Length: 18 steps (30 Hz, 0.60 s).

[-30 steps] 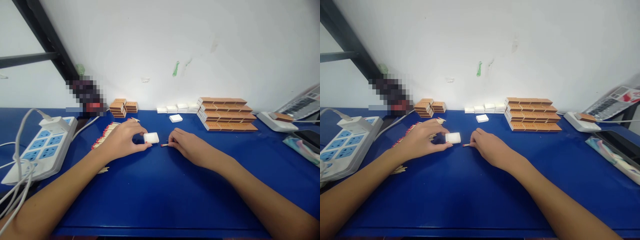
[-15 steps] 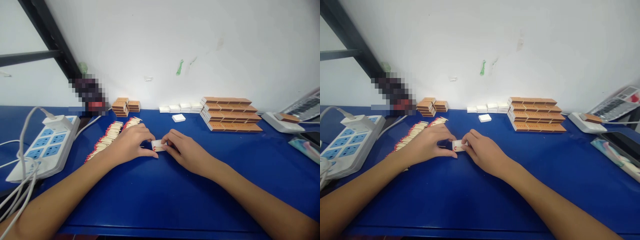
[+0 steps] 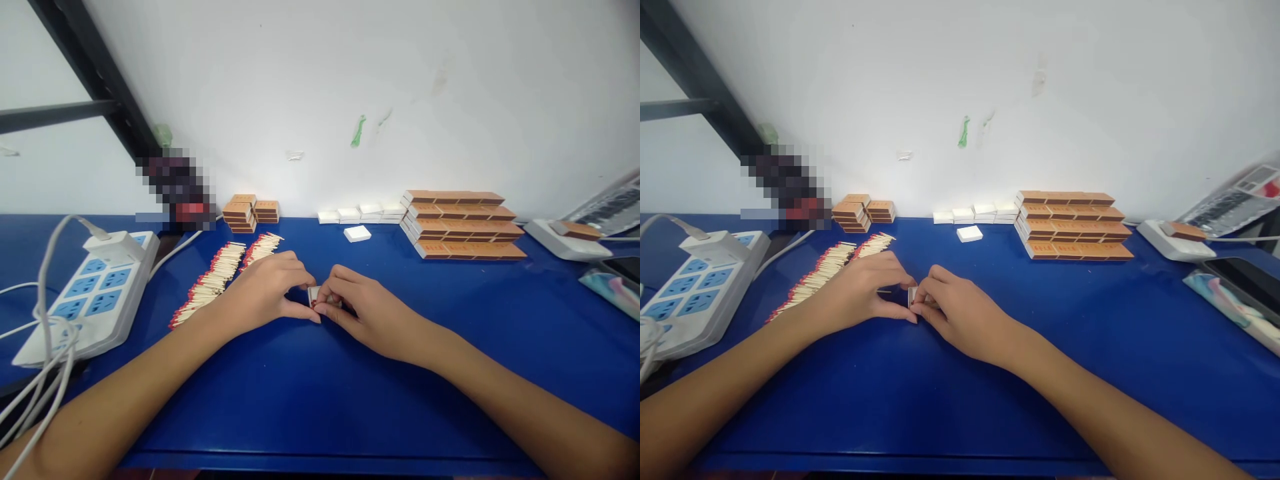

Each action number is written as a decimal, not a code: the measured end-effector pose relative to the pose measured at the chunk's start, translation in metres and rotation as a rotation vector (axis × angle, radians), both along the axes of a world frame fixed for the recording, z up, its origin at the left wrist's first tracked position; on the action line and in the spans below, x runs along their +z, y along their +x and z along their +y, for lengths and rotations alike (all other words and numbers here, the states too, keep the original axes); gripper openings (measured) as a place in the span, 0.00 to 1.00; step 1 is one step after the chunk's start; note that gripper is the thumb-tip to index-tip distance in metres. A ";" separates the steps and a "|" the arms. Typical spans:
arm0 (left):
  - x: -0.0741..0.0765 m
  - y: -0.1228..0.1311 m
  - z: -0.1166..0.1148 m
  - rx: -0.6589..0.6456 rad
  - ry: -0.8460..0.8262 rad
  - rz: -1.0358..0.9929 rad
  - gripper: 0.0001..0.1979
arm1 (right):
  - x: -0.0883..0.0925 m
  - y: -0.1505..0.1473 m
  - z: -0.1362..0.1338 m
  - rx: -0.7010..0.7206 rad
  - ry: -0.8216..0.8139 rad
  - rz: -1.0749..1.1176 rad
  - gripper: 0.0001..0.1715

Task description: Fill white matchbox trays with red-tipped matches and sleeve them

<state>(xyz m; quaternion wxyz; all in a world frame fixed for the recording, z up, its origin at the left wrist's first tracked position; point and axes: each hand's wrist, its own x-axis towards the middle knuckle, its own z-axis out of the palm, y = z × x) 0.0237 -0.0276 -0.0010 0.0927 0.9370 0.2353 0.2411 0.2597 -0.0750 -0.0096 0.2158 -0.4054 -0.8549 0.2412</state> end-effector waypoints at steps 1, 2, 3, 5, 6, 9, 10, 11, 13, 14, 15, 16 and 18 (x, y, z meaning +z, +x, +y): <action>0.000 0.000 0.000 0.002 -0.004 0.008 0.18 | 0.001 0.000 0.000 -0.001 0.004 -0.014 0.05; 0.001 0.000 -0.001 0.004 -0.006 0.016 0.17 | 0.001 -0.001 -0.001 -0.003 0.010 -0.030 0.05; 0.002 0.000 -0.001 0.007 -0.007 0.024 0.17 | 0.002 -0.001 -0.001 -0.007 0.019 -0.044 0.06; 0.002 0.000 -0.001 0.012 -0.010 0.037 0.16 | 0.002 -0.002 -0.001 -0.019 0.038 -0.060 0.06; 0.002 0.001 -0.001 0.014 -0.010 0.041 0.16 | 0.002 -0.003 -0.001 -0.024 0.049 -0.059 0.06; 0.002 0.001 -0.001 0.020 -0.005 0.045 0.17 | 0.000 -0.003 -0.002 -0.050 0.111 -0.039 0.06; 0.001 0.001 -0.001 0.021 -0.003 0.046 0.17 | 0.000 -0.003 -0.001 -0.060 0.136 -0.036 0.06; 0.001 0.001 0.000 0.023 -0.003 0.047 0.17 | -0.001 -0.003 -0.001 -0.065 0.158 -0.035 0.05; 0.001 0.000 0.000 0.033 -0.002 0.057 0.16 | -0.001 -0.002 0.000 -0.060 0.187 -0.028 0.06; 0.001 -0.001 0.001 0.040 0.004 0.065 0.15 | -0.001 0.000 0.001 -0.056 0.196 -0.014 0.06; 0.002 -0.002 0.002 0.049 0.017 0.069 0.15 | 0.000 0.002 0.002 -0.060 0.208 0.012 0.07; 0.003 -0.004 0.004 0.062 0.039 0.070 0.16 | 0.000 0.004 0.004 -0.078 0.225 0.046 0.07; 0.008 -0.010 0.009 0.102 0.097 0.060 0.16 | 0.001 0.010 0.009 -0.137 0.273 0.114 0.06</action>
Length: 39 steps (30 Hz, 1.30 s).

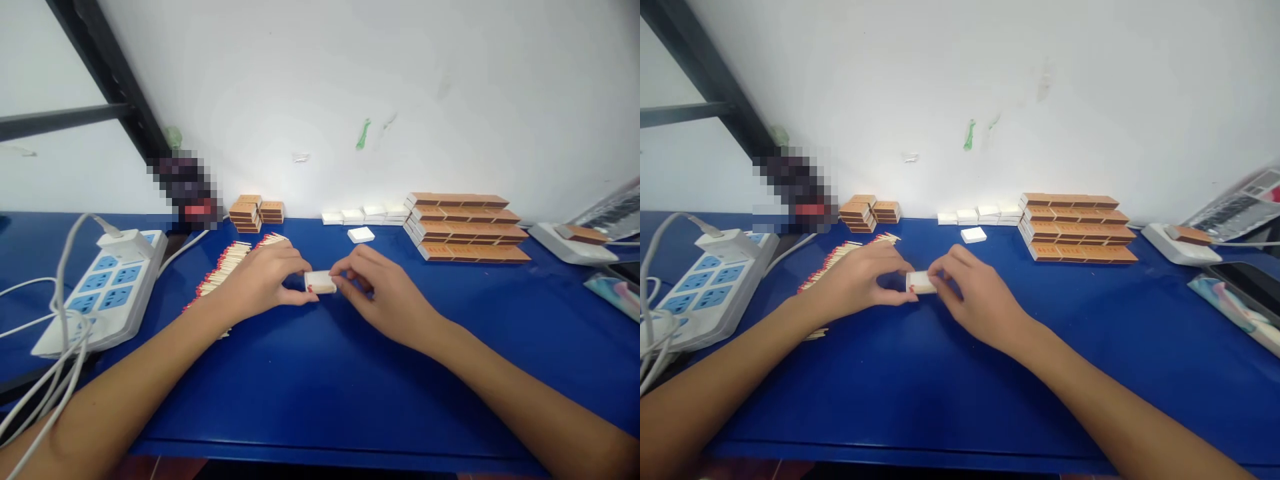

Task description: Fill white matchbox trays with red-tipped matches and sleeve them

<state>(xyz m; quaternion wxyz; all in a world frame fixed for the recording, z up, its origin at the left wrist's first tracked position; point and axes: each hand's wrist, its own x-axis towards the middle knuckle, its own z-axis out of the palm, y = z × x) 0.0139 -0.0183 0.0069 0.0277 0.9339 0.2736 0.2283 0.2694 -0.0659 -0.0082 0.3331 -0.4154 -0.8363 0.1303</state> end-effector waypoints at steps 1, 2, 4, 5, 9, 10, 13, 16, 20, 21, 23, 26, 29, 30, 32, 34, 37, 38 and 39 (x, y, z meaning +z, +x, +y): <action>0.003 -0.004 0.003 0.028 0.032 0.000 0.15 | 0.000 0.002 0.003 -0.026 0.022 0.024 0.06; 0.006 -0.008 0.007 0.072 0.060 0.000 0.15 | 0.000 0.004 0.006 -0.047 0.036 0.038 0.06; 0.011 -0.017 0.014 0.191 0.120 -0.034 0.16 | -0.002 0.002 0.010 -0.058 0.033 0.044 0.06; 0.012 -0.021 0.017 0.240 0.132 -0.034 0.17 | -0.003 -0.002 0.012 -0.046 0.020 0.035 0.06; 0.011 -0.034 0.028 0.343 0.208 -0.057 0.14 | -0.005 -0.036 0.013 0.032 -0.089 -0.121 0.07; 0.010 -0.036 0.030 0.360 0.218 -0.080 0.13 | -0.005 -0.046 0.013 0.035 -0.119 -0.179 0.09; 0.007 -0.039 0.034 0.399 0.239 -0.135 0.14 | -0.004 -0.074 0.017 0.002 -0.184 -0.294 0.06; 0.006 -0.041 0.035 0.425 0.230 -0.153 0.15 | -0.005 -0.092 0.024 0.018 -0.206 -0.312 0.08; 0.005 -0.039 0.034 0.429 0.217 -0.139 0.16 | -0.010 -0.108 0.031 0.008 -0.162 -0.256 0.07; 0.005 -0.038 0.034 0.431 0.215 -0.135 0.16 | -0.012 -0.112 0.032 0.002 -0.147 -0.245 0.06; 0.004 -0.037 0.033 0.439 0.211 -0.137 0.16 | -0.015 -0.118 0.034 0.011 -0.122 -0.228 0.06; 0.005 -0.037 0.033 0.448 0.209 -0.137 0.15 | -0.018 -0.122 0.035 0.033 -0.099 -0.209 0.05; 0.005 -0.037 0.034 0.451 0.220 -0.124 0.15 | -0.019 -0.122 0.034 0.035 -0.079 -0.194 0.03; 0.005 -0.037 0.034 0.452 0.221 -0.123 0.15 | -0.020 -0.122 0.034 0.040 -0.071 -0.192 0.02; 0.004 -0.037 0.035 0.452 0.216 -0.125 0.15 | -0.020 -0.120 0.033 0.054 -0.052 -0.190 0.03; 0.004 -0.037 0.035 0.452 0.208 -0.121 0.15 | -0.021 -0.119 0.034 0.060 -0.034 -0.188 0.05; 0.003 -0.037 0.035 0.451 0.205 -0.116 0.15 | -0.023 -0.117 0.037 0.063 -0.026 -0.183 0.05; 0.002 -0.037 0.036 0.449 0.205 -0.117 0.15 | -0.023 -0.117 0.038 0.061 -0.034 -0.188 0.05; 0.002 -0.037 0.036 0.446 0.205 -0.119 0.15 | -0.022 -0.117 0.039 0.055 -0.046 -0.198 0.06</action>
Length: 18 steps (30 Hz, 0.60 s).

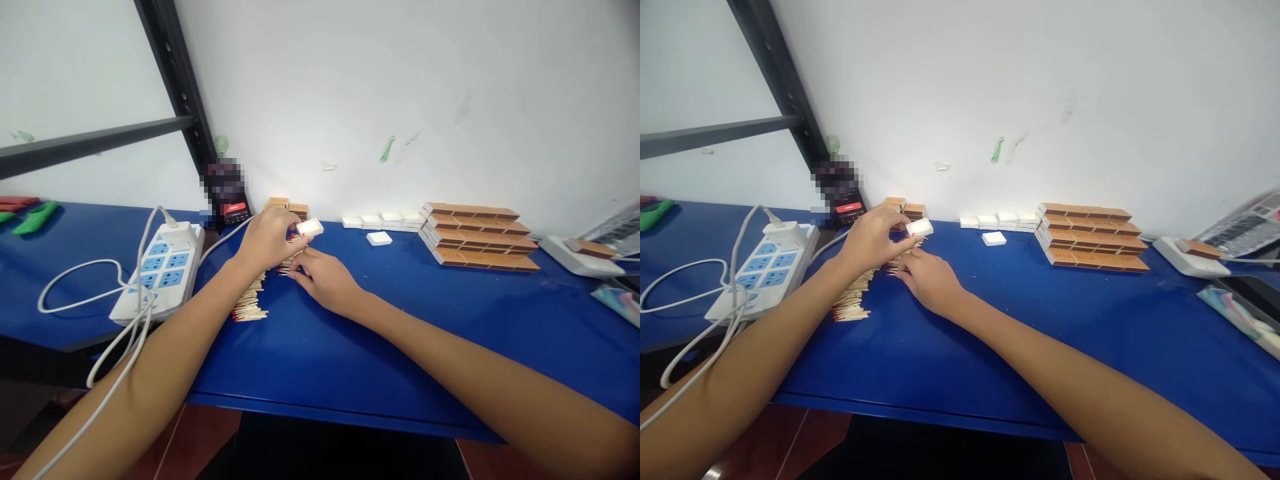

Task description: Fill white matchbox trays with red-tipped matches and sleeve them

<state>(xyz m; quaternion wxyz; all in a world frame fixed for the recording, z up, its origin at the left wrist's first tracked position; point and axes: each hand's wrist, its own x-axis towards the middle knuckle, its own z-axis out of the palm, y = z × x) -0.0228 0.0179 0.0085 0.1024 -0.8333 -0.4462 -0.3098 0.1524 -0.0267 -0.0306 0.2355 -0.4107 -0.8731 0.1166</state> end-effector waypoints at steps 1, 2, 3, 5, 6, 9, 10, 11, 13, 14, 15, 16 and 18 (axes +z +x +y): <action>-0.001 0.000 0.000 -0.004 0.000 0.000 0.15 | 0.001 0.000 0.000 -0.010 -0.014 -0.016 0.06; -0.001 0.000 0.001 -0.007 0.001 -0.001 0.15 | 0.003 -0.001 0.000 -0.020 -0.031 -0.036 0.06; -0.001 -0.001 0.001 -0.012 -0.001 0.000 0.15 | 0.006 -0.001 -0.001 -0.027 -0.050 -0.062 0.06; -0.001 -0.002 0.002 -0.025 -0.015 0.008 0.15 | 0.013 0.002 -0.003 -0.028 -0.077 -0.124 0.06; -0.001 -0.002 0.002 -0.032 -0.026 0.015 0.15 | 0.017 0.006 -0.004 -0.025 -0.082 -0.154 0.06; 0.000 -0.002 0.002 -0.054 -0.063 0.046 0.13 | 0.031 0.027 -0.004 -0.033 -0.038 -0.199 0.06; 0.000 -0.002 0.001 -0.061 -0.077 0.059 0.13 | 0.035 0.037 -0.001 -0.047 -0.003 -0.185 0.06; 0.000 -0.001 0.001 -0.072 -0.093 0.073 0.13 | 0.039 0.048 0.002 -0.066 0.041 -0.160 0.07; 0.000 0.001 -0.001 -0.103 -0.124 0.097 0.14 | 0.045 0.068 0.010 -0.117 0.135 -0.107 0.07; -0.001 0.002 -0.002 -0.124 -0.136 0.106 0.15 | 0.047 0.076 0.014 -0.136 0.174 -0.095 0.08; -0.001 0.004 -0.003 -0.144 -0.144 0.108 0.15 | 0.048 0.083 0.017 -0.148 0.202 -0.093 0.08; -0.002 0.005 -0.004 -0.162 -0.148 0.107 0.15 | 0.049 0.086 0.020 -0.156 0.217 -0.098 0.08; -0.004 0.008 -0.005 -0.195 -0.147 0.094 0.15 | 0.047 0.088 0.022 -0.161 0.218 -0.121 0.09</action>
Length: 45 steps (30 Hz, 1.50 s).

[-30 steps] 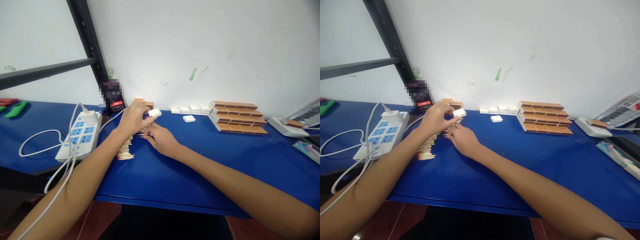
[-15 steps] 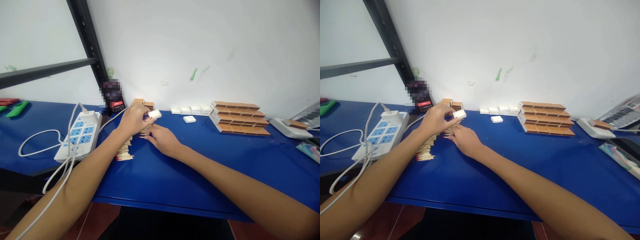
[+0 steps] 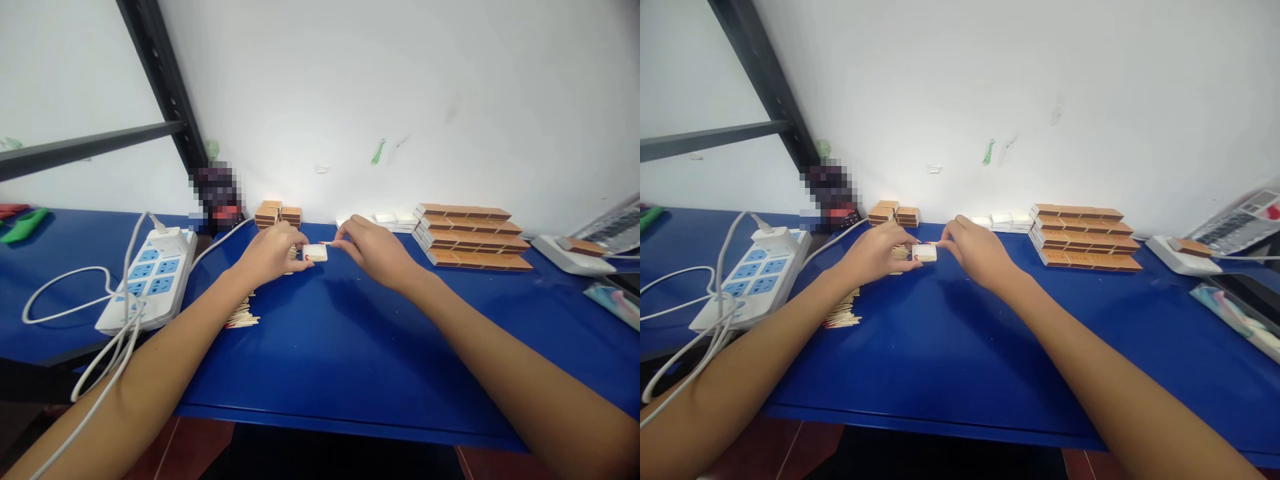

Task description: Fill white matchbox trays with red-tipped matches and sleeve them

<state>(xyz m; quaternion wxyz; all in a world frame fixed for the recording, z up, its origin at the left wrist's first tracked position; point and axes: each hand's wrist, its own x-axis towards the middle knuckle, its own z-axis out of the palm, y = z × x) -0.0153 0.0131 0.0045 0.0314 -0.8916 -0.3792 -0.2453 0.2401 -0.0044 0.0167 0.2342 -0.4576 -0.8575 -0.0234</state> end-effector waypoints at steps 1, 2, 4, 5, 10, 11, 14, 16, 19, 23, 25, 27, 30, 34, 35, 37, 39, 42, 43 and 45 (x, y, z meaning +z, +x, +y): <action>-0.001 0.001 0.000 -0.017 0.002 -0.012 0.15 | -0.002 -0.002 0.000 -0.003 -0.008 -0.013 0.08; -0.001 0.002 -0.001 -0.035 0.008 -0.027 0.15 | -0.004 -0.005 0.000 -0.003 -0.017 -0.028 0.08; -0.002 0.004 -0.001 -0.069 0.018 -0.061 0.15 | -0.008 -0.011 -0.002 0.000 -0.030 -0.049 0.08; -0.002 0.004 -0.002 -0.080 0.021 -0.075 0.15 | -0.010 -0.013 -0.003 0.007 -0.034 -0.049 0.07; 0.002 0.007 -0.004 -0.062 0.004 -0.094 0.13 | -0.011 -0.013 -0.002 0.026 -0.031 0.053 0.07; 0.002 0.007 -0.005 -0.060 0.004 -0.102 0.14 | -0.011 -0.011 -0.001 0.031 -0.032 0.073 0.07; 0.003 0.007 -0.004 -0.074 -0.007 -0.130 0.15 | -0.014 -0.009 0.001 0.070 -0.042 0.108 0.05; 0.002 0.007 -0.003 -0.081 -0.026 -0.134 0.15 | -0.016 -0.009 0.001 0.106 -0.039 0.115 0.05; 0.001 0.007 -0.002 -0.084 -0.034 -0.136 0.15 | -0.017 -0.009 0.000 0.140 -0.023 0.106 0.07; 0.002 0.007 -0.002 -0.098 -0.059 -0.150 0.15 | -0.014 -0.008 -0.001 0.126 -0.105 0.035 0.08; 0.003 0.008 -0.003 -0.100 -0.097 -0.161 0.15 | -0.013 -0.008 -0.001 0.120 -0.179 -0.006 0.07; 0.003 0.008 -0.004 -0.095 -0.120 -0.162 0.15 | -0.015 -0.009 0.000 0.124 -0.221 -0.011 0.07; 0.004 0.010 -0.005 -0.103 -0.120 -0.160 0.15 | -0.018 -0.010 0.001 0.144 -0.203 0.041 0.06; 0.005 0.010 -0.004 -0.123 -0.127 -0.180 0.15 | -0.018 -0.011 0.001 0.146 -0.081 0.135 0.05; 0.006 0.009 -0.004 -0.106 -0.114 -0.180 0.16 | -0.017 -0.012 0.000 0.134 -0.034 0.167 0.06; 0.007 0.006 -0.002 -0.031 -0.049 -0.164 0.15 | -0.017 -0.016 -0.004 0.106 0.068 0.248 0.08; 0.008 0.003 -0.001 0.078 0.046 -0.143 0.13 | -0.020 -0.025 -0.010 0.090 0.121 0.327 0.09; 0.009 -0.001 0.001 0.212 0.150 -0.144 0.11 | -0.031 -0.045 -0.018 0.111 0.009 0.381 0.08; 0.010 -0.002 0.001 0.240 0.168 -0.155 0.11 | -0.035 -0.052 -0.020 0.135 -0.057 0.374 0.06; 0.010 -0.003 0.001 0.276 0.189 -0.177 0.12 | -0.044 -0.064 -0.022 0.184 -0.138 0.342 0.02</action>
